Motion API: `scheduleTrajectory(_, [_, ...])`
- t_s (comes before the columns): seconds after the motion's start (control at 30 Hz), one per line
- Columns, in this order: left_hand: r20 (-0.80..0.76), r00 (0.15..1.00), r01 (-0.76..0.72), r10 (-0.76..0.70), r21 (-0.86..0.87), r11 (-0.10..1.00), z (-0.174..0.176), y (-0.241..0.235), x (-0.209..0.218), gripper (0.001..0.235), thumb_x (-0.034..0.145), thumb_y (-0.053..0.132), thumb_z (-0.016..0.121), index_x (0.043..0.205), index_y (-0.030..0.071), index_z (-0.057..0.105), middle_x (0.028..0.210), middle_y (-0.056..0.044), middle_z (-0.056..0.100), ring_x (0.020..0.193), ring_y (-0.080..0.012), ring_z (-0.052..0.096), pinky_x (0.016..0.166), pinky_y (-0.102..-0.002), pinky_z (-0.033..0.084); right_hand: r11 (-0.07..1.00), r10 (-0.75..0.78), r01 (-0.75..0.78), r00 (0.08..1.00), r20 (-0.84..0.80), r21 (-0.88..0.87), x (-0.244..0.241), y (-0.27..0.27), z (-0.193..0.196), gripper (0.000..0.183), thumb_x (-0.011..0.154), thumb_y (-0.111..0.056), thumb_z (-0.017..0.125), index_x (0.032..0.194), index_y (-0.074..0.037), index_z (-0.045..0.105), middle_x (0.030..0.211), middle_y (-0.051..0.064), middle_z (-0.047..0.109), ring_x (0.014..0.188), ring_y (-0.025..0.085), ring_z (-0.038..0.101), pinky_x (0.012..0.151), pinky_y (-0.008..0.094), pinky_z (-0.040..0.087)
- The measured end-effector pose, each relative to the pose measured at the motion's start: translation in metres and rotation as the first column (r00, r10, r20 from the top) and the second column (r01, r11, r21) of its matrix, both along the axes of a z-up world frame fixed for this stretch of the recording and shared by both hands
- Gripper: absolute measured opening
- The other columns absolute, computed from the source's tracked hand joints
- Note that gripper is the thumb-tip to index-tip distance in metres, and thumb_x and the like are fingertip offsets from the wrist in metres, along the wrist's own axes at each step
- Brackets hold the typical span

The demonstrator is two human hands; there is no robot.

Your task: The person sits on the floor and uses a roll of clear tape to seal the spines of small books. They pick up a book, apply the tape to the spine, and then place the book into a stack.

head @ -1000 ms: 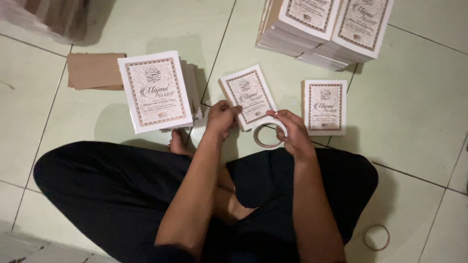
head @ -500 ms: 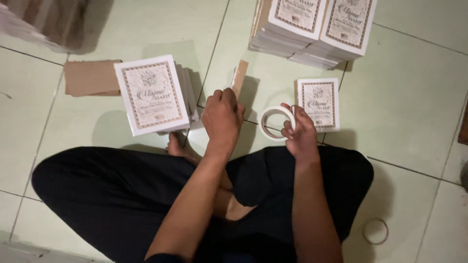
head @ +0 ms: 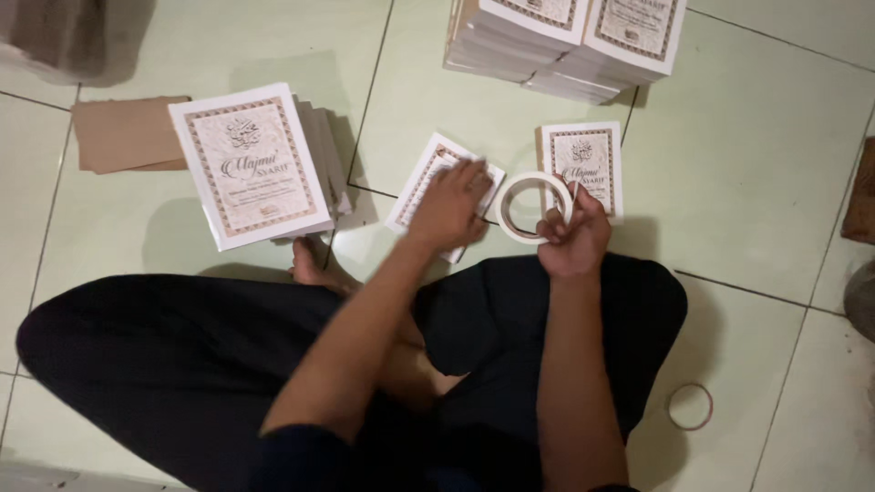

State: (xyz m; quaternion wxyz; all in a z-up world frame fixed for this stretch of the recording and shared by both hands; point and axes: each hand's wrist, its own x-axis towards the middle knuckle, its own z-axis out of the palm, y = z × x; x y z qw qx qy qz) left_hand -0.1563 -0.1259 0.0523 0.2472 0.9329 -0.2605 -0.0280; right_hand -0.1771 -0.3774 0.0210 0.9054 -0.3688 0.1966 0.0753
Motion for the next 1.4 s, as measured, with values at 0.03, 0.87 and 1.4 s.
scheduleTrajectory(0.03, [-0.002,1.000,0.006,-0.006,-0.002,1.000,0.005,0.003,0.010,0.061,0.077,0.030,0.069,0.134,0.007,0.065,0.149,-0.019,0.051,0.140,-0.0439,0.049,0.112,-0.061,0.042,1.000,-0.006,0.006,1.000,-0.002,-0.002,-0.001,0.005,0.009,0.014,0.095,-0.035,0.057,0.096,-0.022,0.061,0.096,-0.005,0.071,0.046,0.008,0.043,0.038,0.019,0.029])
scheduleTrajectory(0.87, [-0.495,0.868,-0.250,-0.039,-0.503,0.827,0.056,0.054,0.002,0.010,0.082,0.013,0.078,0.092,0.012,0.078,0.077,-0.008,0.076,0.076,-0.0259,0.074,0.073,-0.038,0.060,0.822,0.272,-0.272,0.959,-0.074,-0.500,-0.033,0.121,0.018,0.017,0.097,-0.004,0.068,0.114,-0.004,0.070,0.108,0.009,0.062,0.053,0.012,0.056,0.038,0.015,0.033])
scheduleTrajectory(1.4, [-0.205,0.951,-0.287,0.231,-0.305,0.908,0.044,0.039,-0.037,0.002,0.091,0.006,0.067,0.092,0.007,0.068,0.079,-0.012,0.067,0.074,-0.0320,0.070,0.069,-0.042,0.059,0.868,0.190,-0.243,0.968,-0.162,-0.433,-0.038,0.145,0.044,0.028,0.091,-0.002,0.070,0.119,-0.002,0.068,0.098,0.004,0.053,0.061,0.011,0.051,0.045,0.014,0.030])
